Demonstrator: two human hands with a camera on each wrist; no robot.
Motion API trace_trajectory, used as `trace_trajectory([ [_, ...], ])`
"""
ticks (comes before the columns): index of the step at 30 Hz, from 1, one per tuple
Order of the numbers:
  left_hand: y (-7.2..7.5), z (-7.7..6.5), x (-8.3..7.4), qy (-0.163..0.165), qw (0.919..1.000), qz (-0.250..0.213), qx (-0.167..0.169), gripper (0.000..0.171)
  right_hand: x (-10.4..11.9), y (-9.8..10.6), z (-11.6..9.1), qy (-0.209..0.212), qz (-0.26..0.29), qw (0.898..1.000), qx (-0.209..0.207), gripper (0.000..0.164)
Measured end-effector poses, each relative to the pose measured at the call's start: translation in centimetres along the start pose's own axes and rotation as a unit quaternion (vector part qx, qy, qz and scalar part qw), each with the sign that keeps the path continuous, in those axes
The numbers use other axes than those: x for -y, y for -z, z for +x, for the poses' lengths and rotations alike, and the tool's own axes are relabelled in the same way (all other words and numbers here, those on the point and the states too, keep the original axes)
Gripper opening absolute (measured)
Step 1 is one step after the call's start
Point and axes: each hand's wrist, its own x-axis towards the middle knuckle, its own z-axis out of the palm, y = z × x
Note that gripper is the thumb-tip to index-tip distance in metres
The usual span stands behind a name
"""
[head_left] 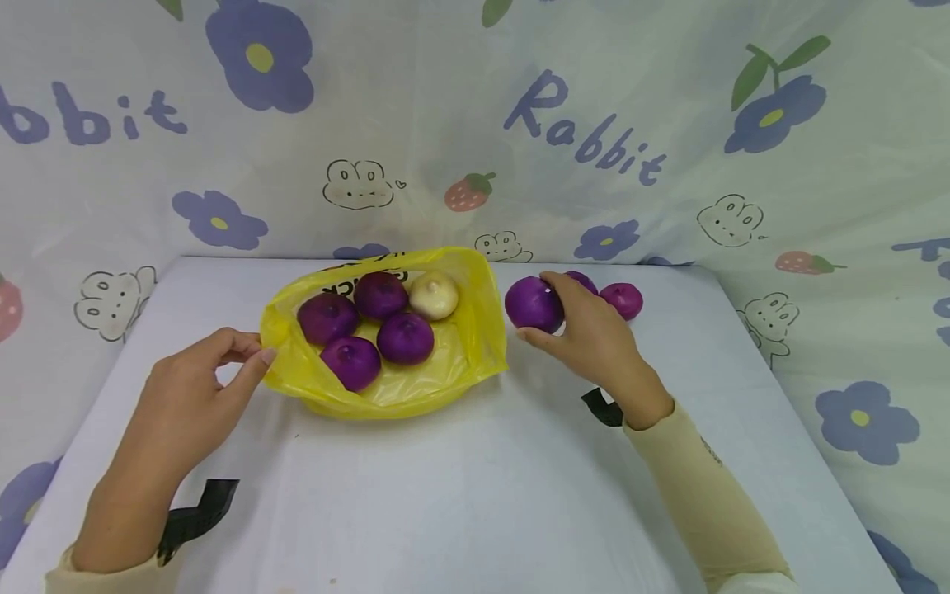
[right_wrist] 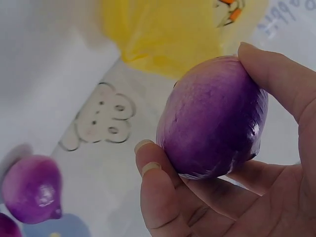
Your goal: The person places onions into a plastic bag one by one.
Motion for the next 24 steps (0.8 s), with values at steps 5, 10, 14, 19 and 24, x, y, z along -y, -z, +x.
trace_trajectory([
  [5,0.0,0.0,0.0,0.004,1.0000,0.002,0.002,0.039,1.9,0.5,-0.4,0.037,0.015,0.999,-0.006,0.088],
  [10,0.1,0.0,0.1,-0.012,0.9999,0.001,-0.011,0.034,3.6,0.5,-0.3,0.071,0.022,0.997,0.008,0.085],
  [14,0.2,0.0,0.1,-0.017,0.9997,-0.004,-0.017,0.033,4.7,0.2,0.1,0.091,0.015,0.995,0.024,0.083],
  [19,0.3,0.0,0.2,-0.017,0.9996,-0.005,-0.020,0.033,5.7,-0.3,0.7,0.101,0.003,0.994,0.036,0.080],
  [24,0.4,-0.1,0.2,-0.021,0.9995,-0.008,-0.023,0.032,6.4,-0.7,1.2,0.101,-0.006,0.994,0.047,0.078],
])
